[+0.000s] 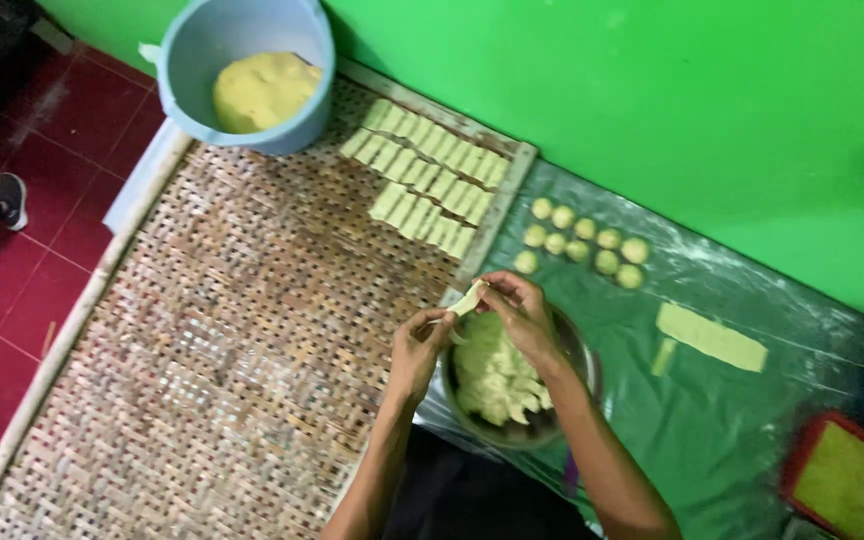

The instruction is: Arranging small pieces of dough onto a woven tray

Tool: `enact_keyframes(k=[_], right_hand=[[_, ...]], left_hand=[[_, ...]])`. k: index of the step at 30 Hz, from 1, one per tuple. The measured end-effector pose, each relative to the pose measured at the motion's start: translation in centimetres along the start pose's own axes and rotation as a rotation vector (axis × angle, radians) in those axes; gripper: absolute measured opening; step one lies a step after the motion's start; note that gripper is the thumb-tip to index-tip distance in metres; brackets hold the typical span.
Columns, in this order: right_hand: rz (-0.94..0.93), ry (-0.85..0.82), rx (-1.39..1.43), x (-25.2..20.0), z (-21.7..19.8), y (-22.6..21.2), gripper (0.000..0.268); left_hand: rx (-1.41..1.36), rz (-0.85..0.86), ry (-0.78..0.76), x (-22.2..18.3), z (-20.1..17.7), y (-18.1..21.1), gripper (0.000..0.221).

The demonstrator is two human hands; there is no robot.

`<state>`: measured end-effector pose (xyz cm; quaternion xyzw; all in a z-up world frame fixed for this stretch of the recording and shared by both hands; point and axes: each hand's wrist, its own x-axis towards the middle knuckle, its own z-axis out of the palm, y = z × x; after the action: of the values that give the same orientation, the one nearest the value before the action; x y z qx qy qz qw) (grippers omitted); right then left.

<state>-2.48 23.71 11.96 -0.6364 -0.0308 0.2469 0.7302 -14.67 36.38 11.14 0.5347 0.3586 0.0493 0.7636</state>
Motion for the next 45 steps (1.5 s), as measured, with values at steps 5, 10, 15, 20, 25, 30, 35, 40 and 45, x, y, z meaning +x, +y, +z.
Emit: enact_keyframes(k=[5,10,15,20,25,30,35,40,45], right_hand=[[0.045,-0.054,-0.128,7.0,7.4,1.2,0.015],[-0.011,-0.099,-0.333,16.1,12.5,5.0,0.011],[-0.151,-0.116,-0.536,22.1,14.6,7.1,0.014],[-0.376,-0.106,-0.719,26.7,15.0,10.5,0.013],[-0.439,-0.110,-0.831,27.8,14.8,11.2,0.010],[-0.478,-0.131,-0.895,27.4,14.9,10.5,0.008],[-0.483,-0.133,-0.905,27.3,15.1,10.4,0.009],[-0.530,-0.134,-0.878,28.1,14.7,11.5,0.008],[-0.531,-0.128,-0.875,28.2,14.8,11.8,0.011]], left_hand=[[0.233,0.087,0.176,6.6,-6.3,2.3,0.024],[0.311,0.189,0.343,14.6,-9.2,3.9,0.021],[0.406,0.198,0.466,22.4,-9.8,2.2,0.020],[0.456,0.149,0.535,25.0,-9.4,2.2,0.017],[0.491,0.145,0.545,24.8,-9.3,2.7,0.016],[0.479,0.151,0.536,24.9,-9.4,2.3,0.015],[0.449,0.185,0.546,23.7,-8.8,4.4,0.018],[0.478,0.160,0.566,24.2,-8.9,3.8,0.016],[0.475,0.139,0.580,24.4,-8.8,3.2,0.015]])
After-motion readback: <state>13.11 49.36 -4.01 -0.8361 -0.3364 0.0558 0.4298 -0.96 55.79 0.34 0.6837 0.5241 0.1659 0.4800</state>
